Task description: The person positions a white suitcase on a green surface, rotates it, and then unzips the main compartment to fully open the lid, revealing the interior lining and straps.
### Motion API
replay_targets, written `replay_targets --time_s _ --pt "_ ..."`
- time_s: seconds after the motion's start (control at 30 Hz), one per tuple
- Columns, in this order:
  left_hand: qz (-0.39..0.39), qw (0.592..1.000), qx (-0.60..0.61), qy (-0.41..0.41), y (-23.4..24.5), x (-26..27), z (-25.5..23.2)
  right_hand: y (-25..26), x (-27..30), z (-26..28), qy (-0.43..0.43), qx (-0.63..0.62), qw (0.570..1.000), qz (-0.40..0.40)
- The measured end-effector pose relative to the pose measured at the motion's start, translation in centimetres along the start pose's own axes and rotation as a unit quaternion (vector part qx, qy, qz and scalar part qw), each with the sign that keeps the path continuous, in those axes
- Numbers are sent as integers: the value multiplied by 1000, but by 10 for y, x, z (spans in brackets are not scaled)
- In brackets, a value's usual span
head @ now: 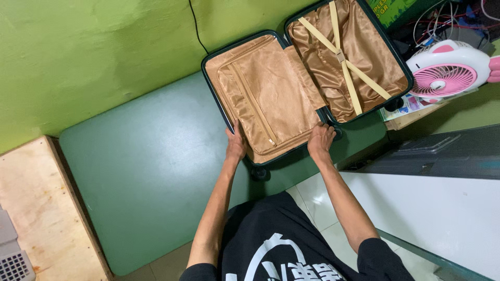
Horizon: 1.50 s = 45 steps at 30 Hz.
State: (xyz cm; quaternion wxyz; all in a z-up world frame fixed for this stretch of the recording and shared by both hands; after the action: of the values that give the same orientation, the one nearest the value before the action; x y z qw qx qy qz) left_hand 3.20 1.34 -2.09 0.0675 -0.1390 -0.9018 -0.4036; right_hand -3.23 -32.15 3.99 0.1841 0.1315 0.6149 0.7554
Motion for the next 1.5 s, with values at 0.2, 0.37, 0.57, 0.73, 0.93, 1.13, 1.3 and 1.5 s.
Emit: replay_targets --time_s 0.2,0.37,0.57,0.73,0.93,1.13,1.3,1.5 --pt "-67 995 -12 -77 5 1 -7 7 0 -3 1 -42 999 24" --pt "-67 995 -1 -71 3 0 -4 5 3 -5 -22 -65 997 36" --pt "-45 998 0 -47 5 0 -4 1 6 -9 -13 -79 996 29" --pt "-27 999 -16 -37 -1 -3 3 0 8 -10 -6 -121 992 34" --pt "-74 994 4 -84 3 -2 1 -3 15 -10 17 -134 991 20" --pt "-42 998 15 -53 -4 -3 8 -2 14 -8 49 -119 991 -20" --pt "-102 987 7 -121 0 -2 2 -6 6 -14 21 -142 989 27" --pt "-28 999 21 -28 -9 -6 13 -12 7 -18 40 -140 989 24"
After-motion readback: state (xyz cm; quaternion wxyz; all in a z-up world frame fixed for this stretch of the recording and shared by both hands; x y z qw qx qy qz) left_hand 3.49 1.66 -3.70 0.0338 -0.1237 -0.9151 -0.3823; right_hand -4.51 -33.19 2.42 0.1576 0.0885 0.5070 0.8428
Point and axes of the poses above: each hand's wrist, its own x-axis away from the middle knuckle, its own y-axis out of the back of the hand, z = x × y, the point moved 9 cm from there along -x, towards the middle knuckle, and after that the axes turned 10 degrees about -x, right-handed, at the moved point
